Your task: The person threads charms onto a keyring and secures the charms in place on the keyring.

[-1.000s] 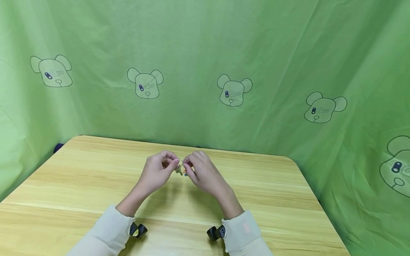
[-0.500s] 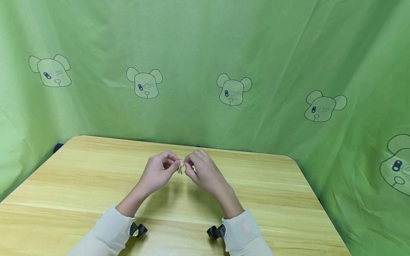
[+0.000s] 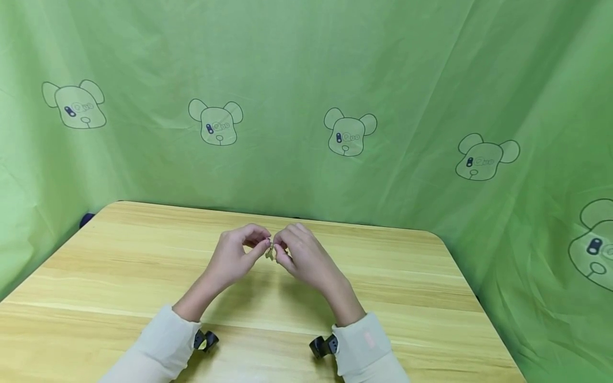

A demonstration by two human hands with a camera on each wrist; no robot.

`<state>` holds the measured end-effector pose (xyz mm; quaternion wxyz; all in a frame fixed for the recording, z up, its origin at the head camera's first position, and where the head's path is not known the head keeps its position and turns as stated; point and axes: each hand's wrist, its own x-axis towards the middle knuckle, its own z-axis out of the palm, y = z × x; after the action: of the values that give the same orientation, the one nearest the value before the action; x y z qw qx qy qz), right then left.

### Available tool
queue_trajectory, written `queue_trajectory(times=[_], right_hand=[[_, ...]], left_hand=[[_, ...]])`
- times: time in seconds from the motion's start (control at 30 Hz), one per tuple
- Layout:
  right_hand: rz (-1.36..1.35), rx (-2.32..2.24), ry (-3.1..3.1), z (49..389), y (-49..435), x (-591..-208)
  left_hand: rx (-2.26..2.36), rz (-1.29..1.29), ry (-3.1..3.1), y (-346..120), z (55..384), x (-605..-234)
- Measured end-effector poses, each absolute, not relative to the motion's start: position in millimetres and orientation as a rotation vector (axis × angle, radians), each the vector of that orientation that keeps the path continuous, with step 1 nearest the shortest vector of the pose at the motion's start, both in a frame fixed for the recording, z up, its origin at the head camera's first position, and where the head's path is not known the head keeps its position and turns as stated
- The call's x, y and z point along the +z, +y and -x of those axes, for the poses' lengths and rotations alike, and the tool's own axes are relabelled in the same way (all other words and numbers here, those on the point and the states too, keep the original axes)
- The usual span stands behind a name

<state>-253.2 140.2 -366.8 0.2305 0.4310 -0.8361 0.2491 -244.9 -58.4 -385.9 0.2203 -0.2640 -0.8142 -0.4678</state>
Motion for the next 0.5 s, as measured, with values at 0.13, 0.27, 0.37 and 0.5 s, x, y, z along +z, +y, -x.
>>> queue_trajectory(times=[0.13,0.27,0.37,0.5], right_hand=[[-1.184,0.689,-2.287,252.7,140.4,-365.8],[-1.182,0.686,-2.287,252.4,140.2,-365.2],[-1.18,0.687,-2.295,252.3,140.0,-364.9],[-1.182,0.698,-2.297,252.3,139.8,-364.5]], left_hand=[[-1.188,0.789,-2.238,-58.1,245.1,-386.3],[-1.182,0.789,-2.239,-57.7,243.8,-385.8],[-1.216,0.777,-2.242,-57.6,242.6,-385.0],[-1.269,0.762,-2.247,-57.5,242.2,-385.0]])
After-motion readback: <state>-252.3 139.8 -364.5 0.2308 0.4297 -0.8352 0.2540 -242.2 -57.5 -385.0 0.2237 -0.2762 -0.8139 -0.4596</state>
